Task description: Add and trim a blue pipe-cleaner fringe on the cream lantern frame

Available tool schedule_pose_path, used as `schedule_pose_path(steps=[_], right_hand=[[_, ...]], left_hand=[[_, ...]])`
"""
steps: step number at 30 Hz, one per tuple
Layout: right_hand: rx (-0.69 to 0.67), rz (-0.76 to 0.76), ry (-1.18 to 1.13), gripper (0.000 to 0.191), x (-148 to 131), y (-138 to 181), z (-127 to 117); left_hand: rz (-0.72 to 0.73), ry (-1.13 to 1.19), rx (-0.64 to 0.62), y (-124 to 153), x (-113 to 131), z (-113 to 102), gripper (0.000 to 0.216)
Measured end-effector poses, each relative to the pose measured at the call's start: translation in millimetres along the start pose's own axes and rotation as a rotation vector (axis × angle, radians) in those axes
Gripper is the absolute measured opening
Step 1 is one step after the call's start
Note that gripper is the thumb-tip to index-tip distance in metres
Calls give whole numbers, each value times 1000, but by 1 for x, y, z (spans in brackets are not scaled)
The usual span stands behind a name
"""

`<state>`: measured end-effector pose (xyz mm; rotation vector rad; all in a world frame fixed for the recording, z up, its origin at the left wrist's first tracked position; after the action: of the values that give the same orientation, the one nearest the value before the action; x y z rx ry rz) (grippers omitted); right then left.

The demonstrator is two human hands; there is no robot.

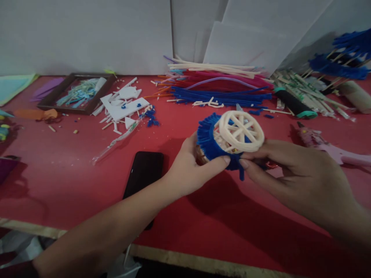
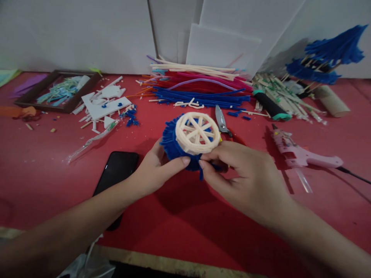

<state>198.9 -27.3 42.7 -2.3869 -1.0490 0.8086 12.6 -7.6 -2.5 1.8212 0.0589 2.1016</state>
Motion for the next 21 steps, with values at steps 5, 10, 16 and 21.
schedule_pose_path(steps=[5,10,16,21], right_hand=[[-6,0,40,10,3,15,4],[44,-81,99,12,5,16,14],[122,-147,139,13,2,14,25],[192,-182,174,10,2,17,29]], left_hand=[[90,-602,103,-4,3,-6,32],[19,-597,173,-9,5,-15,58],[281,-600,392,16,17,-20,78],[680,-1041,169,37,17,0,34]])
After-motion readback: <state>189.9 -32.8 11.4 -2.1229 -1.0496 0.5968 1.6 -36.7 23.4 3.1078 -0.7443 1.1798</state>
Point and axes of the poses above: each hand's wrist, its own y-axis away from the middle knuckle, its own z-axis out of the palm, x = y × z, the point moved 2 cm from there along -y, towards the middle knuckle, and after that the axes turned 12 degrees about -z, right-handed, at the moved point
